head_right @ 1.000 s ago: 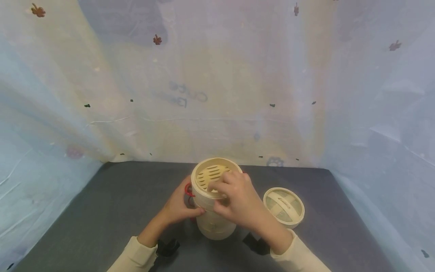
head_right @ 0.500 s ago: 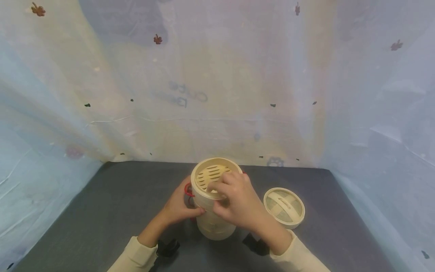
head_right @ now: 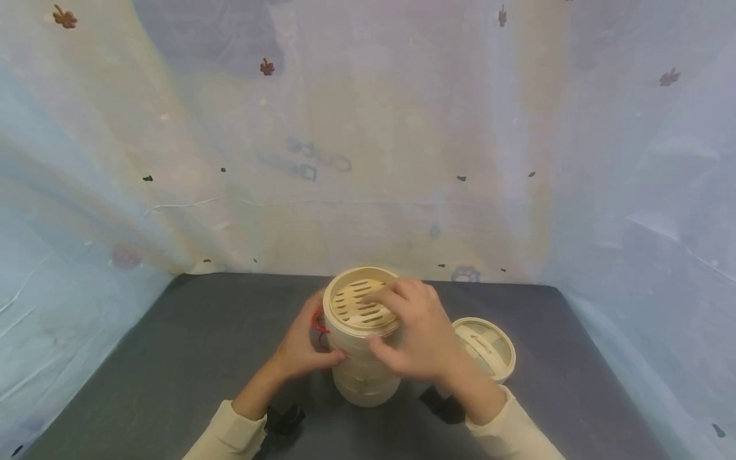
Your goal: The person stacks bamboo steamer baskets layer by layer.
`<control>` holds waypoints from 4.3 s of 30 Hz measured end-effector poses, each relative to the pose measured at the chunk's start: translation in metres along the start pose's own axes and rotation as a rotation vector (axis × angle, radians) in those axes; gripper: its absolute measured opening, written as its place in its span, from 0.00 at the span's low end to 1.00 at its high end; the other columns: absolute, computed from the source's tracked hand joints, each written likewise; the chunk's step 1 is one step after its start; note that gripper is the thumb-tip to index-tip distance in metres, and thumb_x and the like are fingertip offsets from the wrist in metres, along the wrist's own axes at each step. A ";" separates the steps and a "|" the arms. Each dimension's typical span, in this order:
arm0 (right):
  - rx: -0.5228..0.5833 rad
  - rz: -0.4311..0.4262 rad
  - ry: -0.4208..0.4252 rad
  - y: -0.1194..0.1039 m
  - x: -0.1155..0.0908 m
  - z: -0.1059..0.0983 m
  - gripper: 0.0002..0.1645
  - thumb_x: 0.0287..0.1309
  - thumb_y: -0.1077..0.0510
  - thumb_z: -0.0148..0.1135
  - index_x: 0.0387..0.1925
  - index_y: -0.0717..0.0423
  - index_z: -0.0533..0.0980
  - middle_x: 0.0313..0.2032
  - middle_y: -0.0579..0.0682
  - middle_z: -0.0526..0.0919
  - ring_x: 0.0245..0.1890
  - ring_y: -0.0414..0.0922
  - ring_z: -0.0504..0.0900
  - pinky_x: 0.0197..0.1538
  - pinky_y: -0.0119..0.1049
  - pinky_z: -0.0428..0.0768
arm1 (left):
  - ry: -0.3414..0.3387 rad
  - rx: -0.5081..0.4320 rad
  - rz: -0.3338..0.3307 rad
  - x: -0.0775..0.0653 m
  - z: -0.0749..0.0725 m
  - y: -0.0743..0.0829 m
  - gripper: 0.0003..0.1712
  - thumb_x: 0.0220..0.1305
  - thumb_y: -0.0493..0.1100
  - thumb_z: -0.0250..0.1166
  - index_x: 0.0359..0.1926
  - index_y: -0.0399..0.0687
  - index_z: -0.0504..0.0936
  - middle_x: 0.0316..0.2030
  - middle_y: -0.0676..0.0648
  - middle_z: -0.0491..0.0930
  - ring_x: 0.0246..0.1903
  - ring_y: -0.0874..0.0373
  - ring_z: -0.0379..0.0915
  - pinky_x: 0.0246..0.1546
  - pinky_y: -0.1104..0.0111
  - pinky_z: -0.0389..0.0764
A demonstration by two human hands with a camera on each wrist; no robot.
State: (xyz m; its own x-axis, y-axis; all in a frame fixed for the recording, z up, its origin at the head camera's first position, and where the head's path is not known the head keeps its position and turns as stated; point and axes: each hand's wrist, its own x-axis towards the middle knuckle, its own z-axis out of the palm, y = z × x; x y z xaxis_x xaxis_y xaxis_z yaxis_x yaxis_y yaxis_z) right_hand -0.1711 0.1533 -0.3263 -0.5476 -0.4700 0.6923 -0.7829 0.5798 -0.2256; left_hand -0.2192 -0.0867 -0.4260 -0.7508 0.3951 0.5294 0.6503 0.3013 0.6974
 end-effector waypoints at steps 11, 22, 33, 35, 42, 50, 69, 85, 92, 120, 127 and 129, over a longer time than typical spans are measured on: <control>-0.022 0.086 0.050 0.022 -0.014 -0.017 0.29 0.41 0.55 0.70 0.51 0.51 0.77 0.47 0.44 0.79 0.48 0.44 0.73 0.51 0.46 0.68 | 0.112 -0.007 0.063 0.006 -0.005 0.017 0.57 0.47 0.70 0.68 0.72 0.54 0.57 0.65 0.52 0.66 0.64 0.56 0.63 0.58 0.49 0.71; -0.067 0.169 0.040 0.036 -0.034 -0.026 0.30 0.40 0.59 0.71 0.52 0.49 0.77 0.47 0.46 0.80 0.49 0.45 0.74 0.50 0.48 0.69 | 0.116 -0.042 0.103 0.009 -0.007 0.024 0.56 0.47 0.60 0.73 0.72 0.50 0.56 0.66 0.47 0.65 0.62 0.50 0.67 0.58 0.54 0.73; -0.111 0.228 0.017 0.050 -0.047 -0.024 0.31 0.41 0.58 0.72 0.52 0.47 0.77 0.46 0.42 0.80 0.47 0.42 0.74 0.47 0.46 0.70 | 0.105 -0.055 0.116 0.010 -0.008 0.024 0.55 0.48 0.58 0.73 0.72 0.50 0.56 0.66 0.46 0.66 0.63 0.49 0.67 0.59 0.56 0.73; -0.120 0.241 0.007 0.052 -0.049 -0.023 0.31 0.41 0.57 0.73 0.52 0.48 0.77 0.47 0.43 0.80 0.46 0.42 0.74 0.47 0.46 0.71 | 0.099 -0.063 0.120 0.010 -0.008 0.025 0.55 0.48 0.57 0.73 0.72 0.48 0.56 0.65 0.45 0.67 0.63 0.49 0.68 0.58 0.56 0.74; -0.134 0.291 -0.016 0.056 -0.057 -0.021 0.26 0.42 0.57 0.72 0.47 0.48 0.77 0.44 0.44 0.80 0.46 0.42 0.74 0.45 0.46 0.72 | 0.079 -0.098 0.121 0.010 -0.007 0.024 0.54 0.49 0.54 0.73 0.72 0.45 0.56 0.64 0.44 0.68 0.62 0.48 0.68 0.58 0.59 0.75; -0.137 0.333 -0.046 0.057 -0.067 -0.020 0.28 0.43 0.56 0.72 0.50 0.47 0.77 0.45 0.44 0.82 0.45 0.43 0.76 0.44 0.48 0.75 | 0.071 -0.106 0.118 0.010 -0.005 0.022 0.56 0.47 0.50 0.75 0.73 0.48 0.54 0.64 0.44 0.68 0.61 0.45 0.69 0.58 0.62 0.74; -0.166 0.458 -0.134 0.068 -0.101 -0.011 0.25 0.47 0.51 0.73 0.50 0.44 0.78 0.46 0.42 0.83 0.43 0.46 0.81 0.43 0.48 0.79 | 0.063 -0.064 0.041 0.010 -0.005 0.022 0.55 0.46 0.49 0.74 0.73 0.55 0.55 0.64 0.50 0.68 0.61 0.53 0.68 0.58 0.60 0.75; -0.157 0.551 -0.215 0.079 -0.134 -0.012 0.24 0.47 0.51 0.73 0.48 0.49 0.79 0.40 0.43 0.85 0.36 0.47 0.83 0.37 0.43 0.79 | 0.063 -0.072 0.049 0.010 -0.004 0.020 0.55 0.46 0.49 0.75 0.73 0.55 0.55 0.64 0.50 0.67 0.61 0.55 0.68 0.58 0.60 0.75; -0.172 0.601 -0.258 0.084 -0.141 -0.010 0.21 0.44 0.49 0.74 0.43 0.43 0.80 0.35 0.37 0.84 0.34 0.43 0.83 0.34 0.38 0.78 | 0.060 -0.075 0.046 0.010 -0.005 0.020 0.55 0.46 0.49 0.75 0.73 0.54 0.54 0.64 0.49 0.67 0.61 0.55 0.68 0.58 0.60 0.75; -0.202 0.602 -0.305 0.095 -0.153 0.000 0.16 0.42 0.51 0.75 0.36 0.41 0.80 0.35 0.36 0.84 0.33 0.37 0.84 0.36 0.36 0.79 | 0.057 -0.085 0.016 0.009 -0.004 0.021 0.55 0.46 0.48 0.74 0.73 0.57 0.54 0.65 0.51 0.66 0.62 0.53 0.67 0.59 0.59 0.74; -0.195 0.583 -0.303 0.101 -0.155 0.004 0.17 0.40 0.54 0.75 0.36 0.41 0.80 0.33 0.36 0.82 0.33 0.34 0.82 0.36 0.34 0.79 | 0.058 -0.091 0.014 0.009 -0.003 0.020 0.55 0.46 0.48 0.74 0.73 0.58 0.54 0.65 0.52 0.66 0.62 0.55 0.66 0.59 0.59 0.74; -0.198 0.583 -0.312 0.102 -0.155 0.005 0.17 0.40 0.54 0.76 0.36 0.40 0.80 0.32 0.35 0.81 0.32 0.32 0.80 0.35 0.34 0.78 | 0.060 -0.091 0.014 0.009 -0.003 0.020 0.55 0.46 0.48 0.74 0.73 0.58 0.54 0.65 0.52 0.66 0.63 0.55 0.66 0.59 0.59 0.74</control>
State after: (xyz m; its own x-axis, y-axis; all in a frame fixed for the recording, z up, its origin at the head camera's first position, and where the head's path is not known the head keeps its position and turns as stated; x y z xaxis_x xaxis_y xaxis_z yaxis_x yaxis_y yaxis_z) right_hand -0.1676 0.2819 -0.4595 -0.9452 -0.1970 0.2602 -0.2826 0.8928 -0.3508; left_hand -0.2131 -0.0800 -0.4055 -0.7493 0.3454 0.5651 0.6493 0.2149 0.7296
